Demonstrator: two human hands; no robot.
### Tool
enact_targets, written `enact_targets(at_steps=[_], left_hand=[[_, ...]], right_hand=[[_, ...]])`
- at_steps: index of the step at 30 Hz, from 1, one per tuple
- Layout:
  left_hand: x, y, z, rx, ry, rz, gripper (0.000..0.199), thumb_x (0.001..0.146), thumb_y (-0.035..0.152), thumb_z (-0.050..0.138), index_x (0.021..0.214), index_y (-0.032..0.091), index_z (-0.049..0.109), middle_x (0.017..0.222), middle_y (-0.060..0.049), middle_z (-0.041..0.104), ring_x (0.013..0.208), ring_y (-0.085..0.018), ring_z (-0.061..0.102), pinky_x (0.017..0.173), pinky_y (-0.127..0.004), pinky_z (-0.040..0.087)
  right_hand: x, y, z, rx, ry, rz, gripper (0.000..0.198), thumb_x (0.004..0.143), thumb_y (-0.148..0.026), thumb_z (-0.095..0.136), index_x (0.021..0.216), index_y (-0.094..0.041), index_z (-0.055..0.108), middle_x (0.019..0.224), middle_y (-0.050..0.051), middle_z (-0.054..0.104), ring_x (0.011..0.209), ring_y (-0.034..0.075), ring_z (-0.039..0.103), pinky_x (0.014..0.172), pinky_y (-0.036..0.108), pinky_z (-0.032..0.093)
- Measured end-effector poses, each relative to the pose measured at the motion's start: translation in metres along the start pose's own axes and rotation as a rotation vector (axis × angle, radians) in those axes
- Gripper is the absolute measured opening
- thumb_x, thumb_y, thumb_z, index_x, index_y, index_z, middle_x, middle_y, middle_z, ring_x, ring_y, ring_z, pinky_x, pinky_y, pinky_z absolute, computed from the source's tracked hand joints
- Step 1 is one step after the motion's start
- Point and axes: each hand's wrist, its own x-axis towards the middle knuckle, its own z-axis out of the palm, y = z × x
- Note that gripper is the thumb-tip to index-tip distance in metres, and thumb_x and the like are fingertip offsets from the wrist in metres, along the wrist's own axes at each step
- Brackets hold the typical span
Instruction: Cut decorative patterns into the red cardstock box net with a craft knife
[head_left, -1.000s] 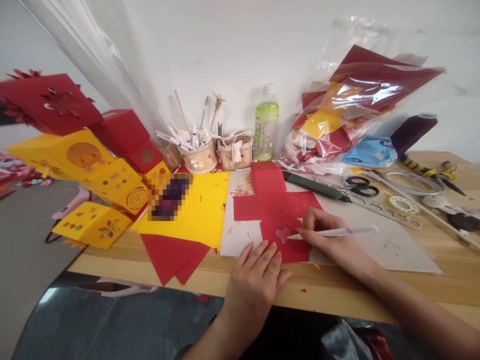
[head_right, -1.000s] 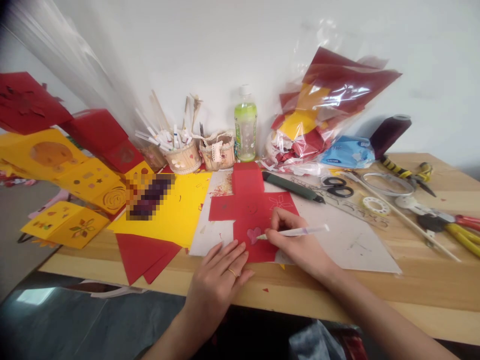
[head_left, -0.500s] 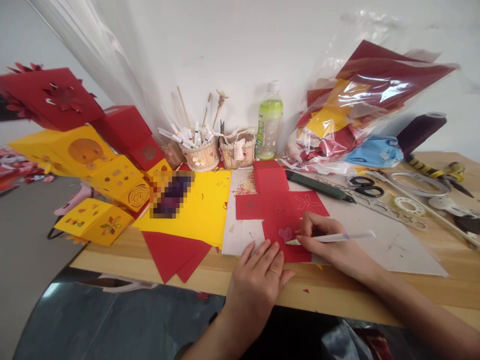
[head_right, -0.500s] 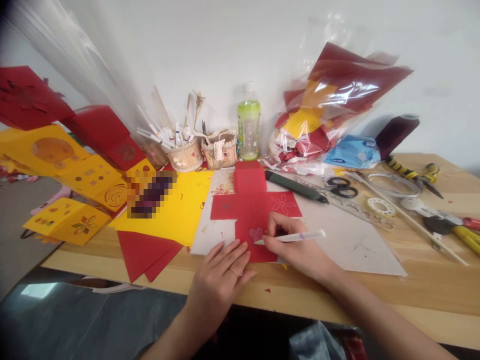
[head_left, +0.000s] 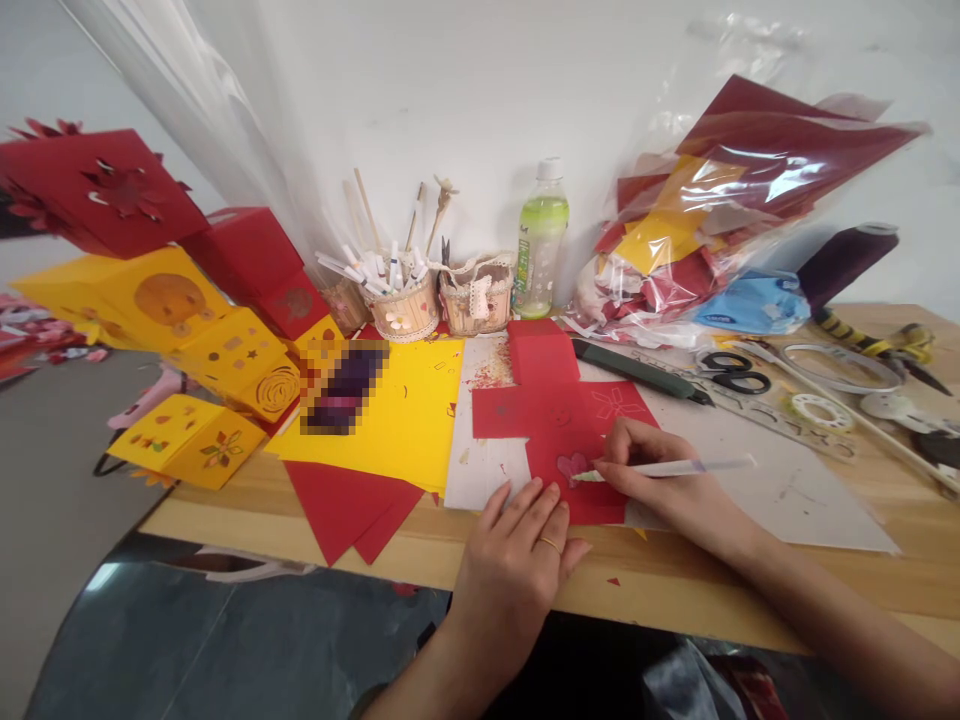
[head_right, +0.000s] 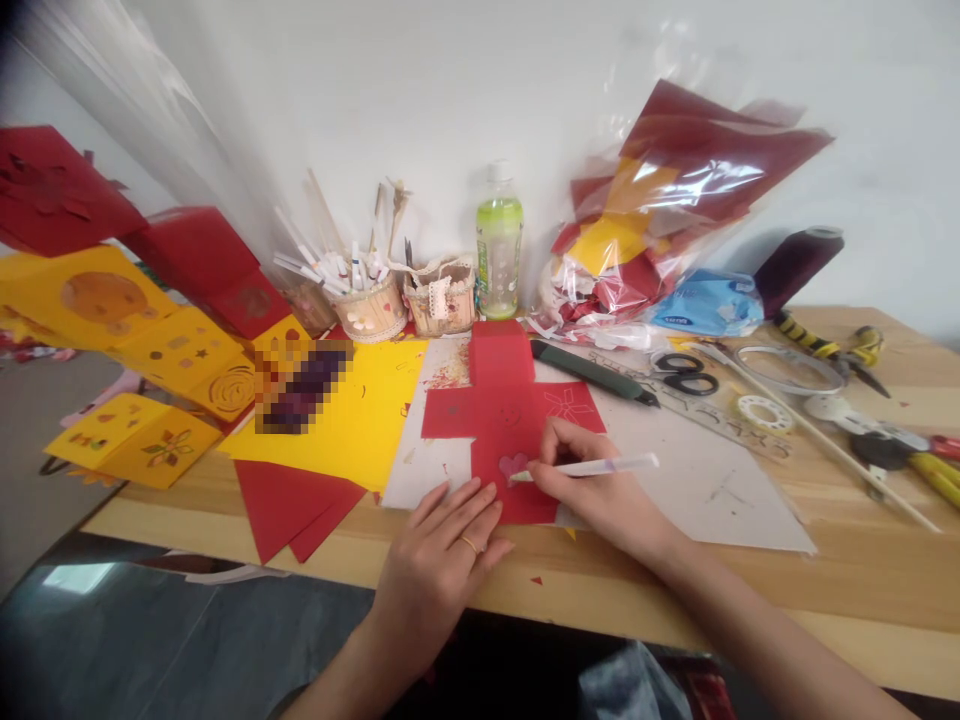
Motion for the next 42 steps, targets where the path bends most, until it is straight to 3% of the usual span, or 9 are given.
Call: enact_targets(at_steps=[28, 42], left_hand=[[0.0002, -0.0001, -0.0007, -0.003, -0.01, 0.007, 0.027, 0.094, 0.025, 0.043, 0.094, 0.009, 0.064, 0.098, -0.009, 0.07, 0.093, -0.021, 0.065, 0.081, -0.038, 0.053], [-0.0006, -0.0008, -0.0007, -0.022, -0.018, 0.009, 0.024, 0.093, 0.023, 0.045, 0.095, 0.009, 0.064, 0.098, -0.01, 0.069, 0.093, -0.022, 0.066, 0.081, -0.04, 0.054]], right_hand=[[0.0016, -0.003, -0.0005, -0.057, 0.043, -0.028, 0.025, 0.079, -0.028, 0.057, 0.061, -0.021, 0.041, 0.058, -0.005, 0.043, 0.054, 0.011, 0.038, 0.05, 0.025, 0.029], [0.0008, 0.001, -0.0023, -0.042, 0.138, 0.004, 0.023, 0.077, -0.023, 0.054, 0.06, -0.022, 0.038, 0.057, -0.005, 0.042, 0.054, 0.012, 0.036, 0.05, 0.025, 0.029]])
